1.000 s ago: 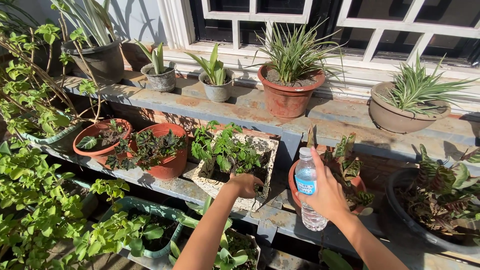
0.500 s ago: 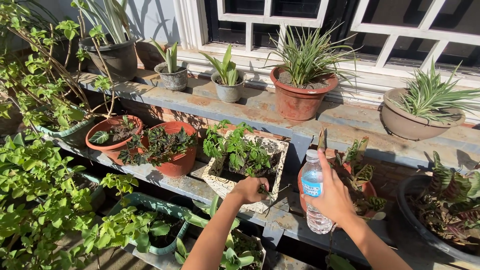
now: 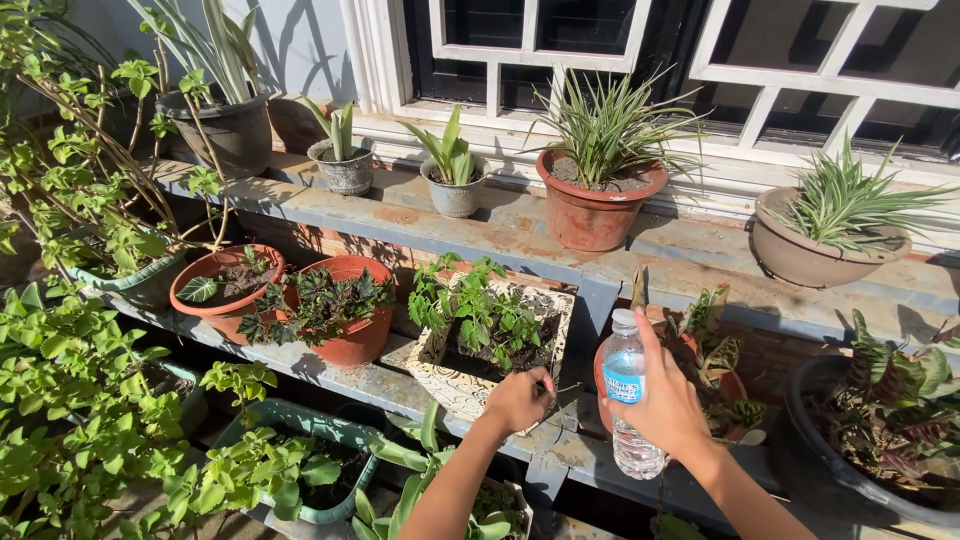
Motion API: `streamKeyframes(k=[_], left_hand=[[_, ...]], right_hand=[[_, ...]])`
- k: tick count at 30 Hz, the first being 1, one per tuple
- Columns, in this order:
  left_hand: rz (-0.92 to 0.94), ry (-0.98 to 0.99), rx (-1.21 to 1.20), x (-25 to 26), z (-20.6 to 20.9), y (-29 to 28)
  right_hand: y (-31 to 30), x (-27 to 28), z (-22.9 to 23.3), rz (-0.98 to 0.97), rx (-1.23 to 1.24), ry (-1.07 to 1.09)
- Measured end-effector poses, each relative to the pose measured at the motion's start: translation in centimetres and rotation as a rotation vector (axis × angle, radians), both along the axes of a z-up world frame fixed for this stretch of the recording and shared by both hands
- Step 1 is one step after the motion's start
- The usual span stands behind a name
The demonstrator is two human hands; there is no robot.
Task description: Watering various potted plants using a water bottle and a plastic jar.
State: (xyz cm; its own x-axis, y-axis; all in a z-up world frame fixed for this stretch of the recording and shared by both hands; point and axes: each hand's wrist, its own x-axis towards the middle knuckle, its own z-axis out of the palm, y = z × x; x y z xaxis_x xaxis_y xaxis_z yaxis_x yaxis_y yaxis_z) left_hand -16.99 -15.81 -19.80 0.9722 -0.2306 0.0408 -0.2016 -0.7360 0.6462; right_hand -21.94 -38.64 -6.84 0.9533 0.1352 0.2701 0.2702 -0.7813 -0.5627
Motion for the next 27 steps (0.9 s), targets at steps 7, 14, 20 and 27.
streamKeyframes(k=[7, 14, 20, 27], left_hand=[[0.363, 0.056, -0.329, 2.4, 0.0, 0.9], [0.298, -0.182, -0.283, 2.8, -1.7, 1.8], [0.085, 0.010, -0.507, 2.5, -0.3, 1.9], [-0.009, 0.051, -0.233, 1.8, 3.9, 2.5]], right_hand=[[0.8, -0.7, 2.5, 0.051, -0.100, 0.106], [2.2, 0.1, 3.6, 0.181, -0.480, 0.212], [2.2, 1.4, 4.1, 0.255, -0.550, 0.178], [3.0, 1.3, 7.4, 0.302, -0.621, 0.165]])
